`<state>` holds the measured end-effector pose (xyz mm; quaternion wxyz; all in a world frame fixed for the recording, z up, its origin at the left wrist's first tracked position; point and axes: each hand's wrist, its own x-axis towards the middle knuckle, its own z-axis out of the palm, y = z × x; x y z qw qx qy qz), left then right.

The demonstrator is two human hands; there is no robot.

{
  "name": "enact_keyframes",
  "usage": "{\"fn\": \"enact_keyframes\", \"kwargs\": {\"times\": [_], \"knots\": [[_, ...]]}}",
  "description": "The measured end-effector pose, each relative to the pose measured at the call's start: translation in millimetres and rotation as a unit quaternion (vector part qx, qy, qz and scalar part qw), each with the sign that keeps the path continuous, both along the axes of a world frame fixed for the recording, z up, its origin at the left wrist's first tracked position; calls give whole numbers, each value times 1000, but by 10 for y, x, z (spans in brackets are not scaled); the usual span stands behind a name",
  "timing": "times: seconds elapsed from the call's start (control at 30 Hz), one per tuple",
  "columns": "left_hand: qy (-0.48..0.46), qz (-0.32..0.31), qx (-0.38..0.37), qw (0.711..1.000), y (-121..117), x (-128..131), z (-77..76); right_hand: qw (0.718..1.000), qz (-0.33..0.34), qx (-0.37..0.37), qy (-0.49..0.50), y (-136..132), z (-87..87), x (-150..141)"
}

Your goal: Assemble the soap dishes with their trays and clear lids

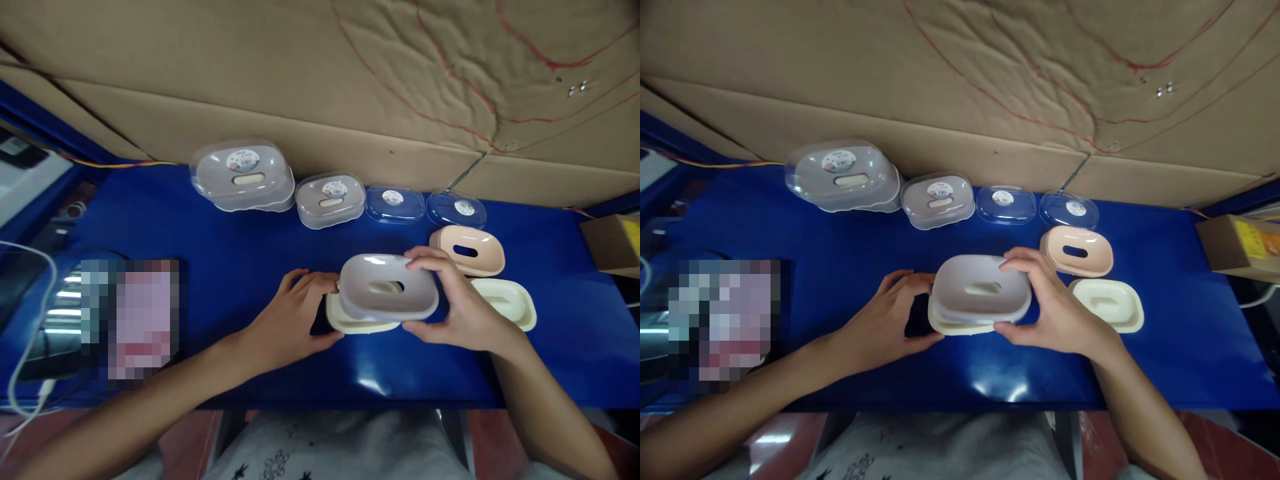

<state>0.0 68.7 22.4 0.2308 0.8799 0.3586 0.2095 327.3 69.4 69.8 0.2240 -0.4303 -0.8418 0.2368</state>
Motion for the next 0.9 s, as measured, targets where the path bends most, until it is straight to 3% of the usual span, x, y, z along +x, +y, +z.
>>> {"fn": "enact_keyframes", "kwargs": {"times": [0.23,0.67,0.9], "knots": [[-28,23,-7,999,15,-14,-41,998,37,-21,-41,-117,-15,-126],[61,-45,3,997,18,-28,9,990,69,0,-124,-151,-150,-226],[62,-32,-4,998,-10,15,-15,989,76,-36,-119,-104,-199,-183]]}}
